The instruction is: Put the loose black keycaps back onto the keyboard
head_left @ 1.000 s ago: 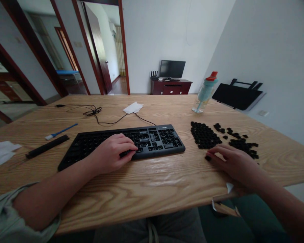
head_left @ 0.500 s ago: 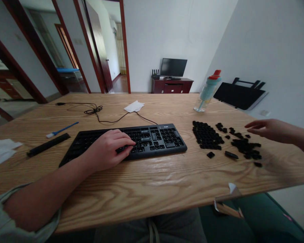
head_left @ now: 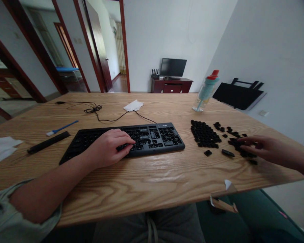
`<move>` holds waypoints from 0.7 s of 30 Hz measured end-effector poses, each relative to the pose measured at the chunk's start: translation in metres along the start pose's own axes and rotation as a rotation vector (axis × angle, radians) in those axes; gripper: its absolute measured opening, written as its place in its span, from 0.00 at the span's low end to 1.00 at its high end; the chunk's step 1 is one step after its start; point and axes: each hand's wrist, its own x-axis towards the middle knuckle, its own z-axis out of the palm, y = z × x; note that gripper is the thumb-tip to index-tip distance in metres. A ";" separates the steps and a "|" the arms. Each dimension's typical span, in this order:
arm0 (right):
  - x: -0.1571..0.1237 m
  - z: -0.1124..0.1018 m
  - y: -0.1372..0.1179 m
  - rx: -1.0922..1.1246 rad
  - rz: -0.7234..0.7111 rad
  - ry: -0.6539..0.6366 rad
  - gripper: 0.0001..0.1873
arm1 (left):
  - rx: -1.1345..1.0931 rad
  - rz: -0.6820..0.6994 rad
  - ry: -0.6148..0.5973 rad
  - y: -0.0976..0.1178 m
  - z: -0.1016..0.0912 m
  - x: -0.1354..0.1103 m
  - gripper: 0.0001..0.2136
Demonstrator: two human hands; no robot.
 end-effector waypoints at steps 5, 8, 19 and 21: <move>0.008 0.007 -0.005 -0.001 -0.050 -0.060 0.16 | 0.008 0.002 0.000 0.000 0.000 0.000 0.08; 0.005 0.004 -0.017 -0.037 -0.071 -0.053 0.15 | 0.005 0.003 -0.005 0.001 0.000 0.000 0.07; -0.001 0.008 -0.057 -0.114 -0.221 -0.145 0.19 | 0.013 -0.007 0.009 0.002 -0.002 0.001 0.08; -0.006 0.014 -0.061 -0.060 -0.221 -0.230 0.19 | 0.010 0.001 0.015 0.002 -0.002 0.000 0.08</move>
